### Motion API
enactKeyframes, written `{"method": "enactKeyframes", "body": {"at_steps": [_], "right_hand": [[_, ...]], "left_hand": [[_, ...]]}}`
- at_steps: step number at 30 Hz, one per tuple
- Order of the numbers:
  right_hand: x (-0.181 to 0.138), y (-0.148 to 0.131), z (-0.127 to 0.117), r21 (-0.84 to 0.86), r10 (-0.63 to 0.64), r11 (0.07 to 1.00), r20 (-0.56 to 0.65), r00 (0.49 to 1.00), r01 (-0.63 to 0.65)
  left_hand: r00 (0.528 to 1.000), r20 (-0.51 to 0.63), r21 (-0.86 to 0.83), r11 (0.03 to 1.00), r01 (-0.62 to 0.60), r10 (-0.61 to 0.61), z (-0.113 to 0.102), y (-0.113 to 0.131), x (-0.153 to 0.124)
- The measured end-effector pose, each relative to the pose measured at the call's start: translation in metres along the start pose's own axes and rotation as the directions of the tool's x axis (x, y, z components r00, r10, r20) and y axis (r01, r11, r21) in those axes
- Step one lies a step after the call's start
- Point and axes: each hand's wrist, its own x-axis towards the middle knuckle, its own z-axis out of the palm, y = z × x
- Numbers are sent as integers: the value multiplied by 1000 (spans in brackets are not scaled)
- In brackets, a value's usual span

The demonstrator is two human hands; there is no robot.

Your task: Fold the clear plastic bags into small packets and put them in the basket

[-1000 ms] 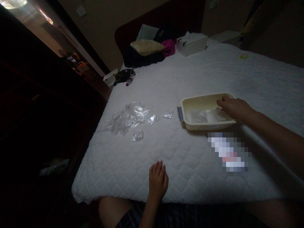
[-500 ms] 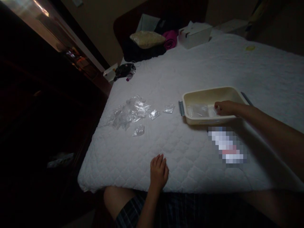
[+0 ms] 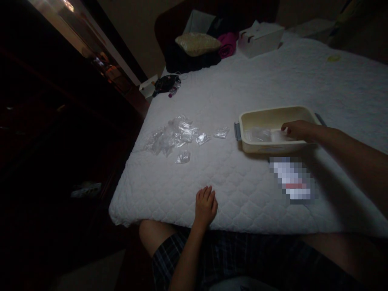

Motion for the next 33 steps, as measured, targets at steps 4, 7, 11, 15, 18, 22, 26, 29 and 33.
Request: {"method": "enactKeyframes", "body": {"at_steps": [4,7,11,15,18,22,26,29,33], "right_hand": [[-17,-24,-23,18,-141,989,-118,983,144],[-50,-55,-25,-3,-265,963,-226,937,271],[-115,-112,18,-26,-435,894,-290,852,448],[-168,-176,99,24,-588,796,-209,782,605],[-188,-212,155,57,-612,777,-159,774,626],[-200,-224,200,42,-568,815,-142,811,578],[-202,-212,214,50,-569,812,-152,808,581],[-201,-207,216,73,-574,804,-161,803,590],[-199,-207,217,100,-559,808,-180,809,581]], "left_hand": [[1000,-15,-11,1000,-2,2,1,-1,0],[1000,-14,-21,1000,-3,3,2,-1,0],[1000,-5,-32,999,9,-9,0,0,1],[1000,-4,-46,999,18,-18,0,2,1],[999,-29,-58,998,26,-28,2,2,-2],[986,-129,-71,992,101,-109,5,1,-6],[980,-118,-91,984,150,-160,5,2,-8],[978,-97,-108,979,174,-184,2,-1,-6],[959,-163,-94,971,218,-231,-7,-23,14]]}}
